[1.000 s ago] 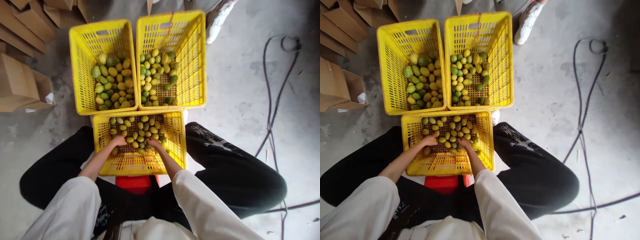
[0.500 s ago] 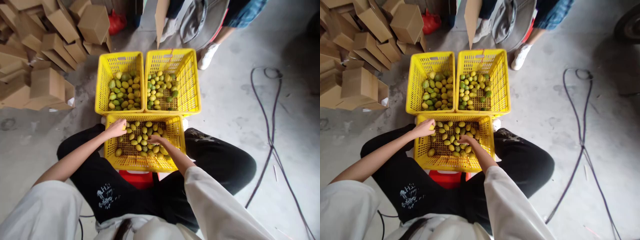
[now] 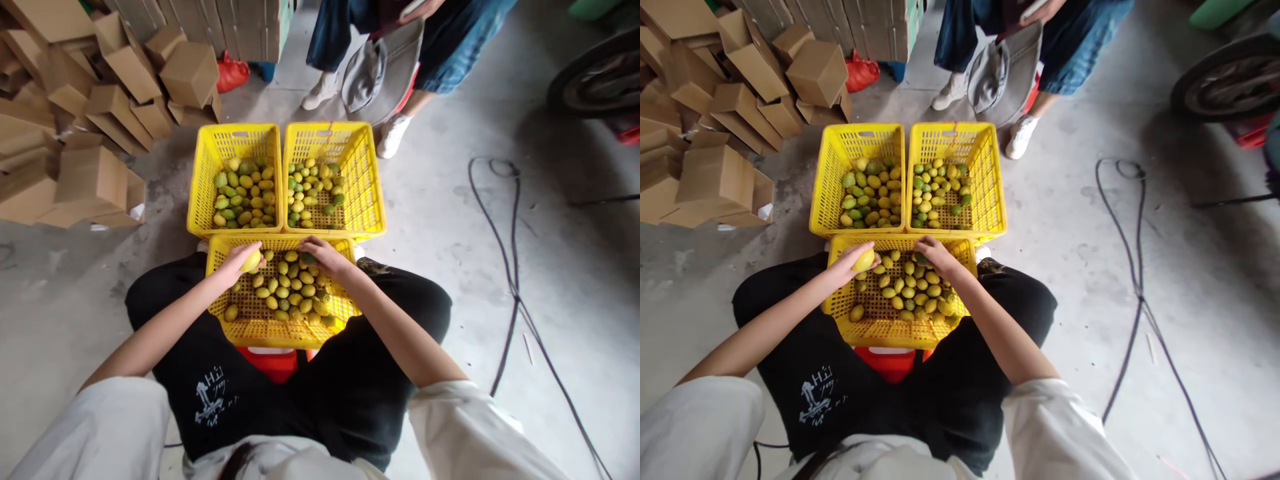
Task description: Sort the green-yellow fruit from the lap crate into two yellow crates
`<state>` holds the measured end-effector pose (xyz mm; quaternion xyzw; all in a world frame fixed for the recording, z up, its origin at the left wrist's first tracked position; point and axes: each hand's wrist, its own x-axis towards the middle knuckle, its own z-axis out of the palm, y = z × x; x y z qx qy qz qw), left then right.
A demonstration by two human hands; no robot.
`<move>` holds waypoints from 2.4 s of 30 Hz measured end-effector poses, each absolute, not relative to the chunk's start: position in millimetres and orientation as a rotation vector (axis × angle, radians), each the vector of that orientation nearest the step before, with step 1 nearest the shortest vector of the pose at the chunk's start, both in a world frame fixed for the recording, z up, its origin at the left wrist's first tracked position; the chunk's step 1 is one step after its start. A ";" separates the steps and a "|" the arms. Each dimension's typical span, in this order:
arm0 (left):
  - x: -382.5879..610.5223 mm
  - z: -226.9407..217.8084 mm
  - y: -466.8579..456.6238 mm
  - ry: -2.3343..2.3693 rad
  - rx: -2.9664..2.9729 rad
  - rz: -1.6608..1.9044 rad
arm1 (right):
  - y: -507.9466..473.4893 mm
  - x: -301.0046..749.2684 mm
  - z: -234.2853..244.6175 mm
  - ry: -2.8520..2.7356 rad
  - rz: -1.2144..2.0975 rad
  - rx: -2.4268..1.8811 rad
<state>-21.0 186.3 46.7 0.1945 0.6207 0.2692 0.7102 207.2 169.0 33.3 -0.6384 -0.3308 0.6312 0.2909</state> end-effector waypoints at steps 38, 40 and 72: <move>15.4 46.4 212.8 1.204 0.117 0.845 | 196.5 186.8 44.3 0.177 1.831 -1.148; 15.0 49.9 213.6 1.217 0.136 0.818 | 196.1 188.1 45.0 0.200 1.820 -1.151; 13.2 34.8 210.6 1.602 0.177 0.851 | 201.5 175.6 36.8 0.326 1.641 -1.370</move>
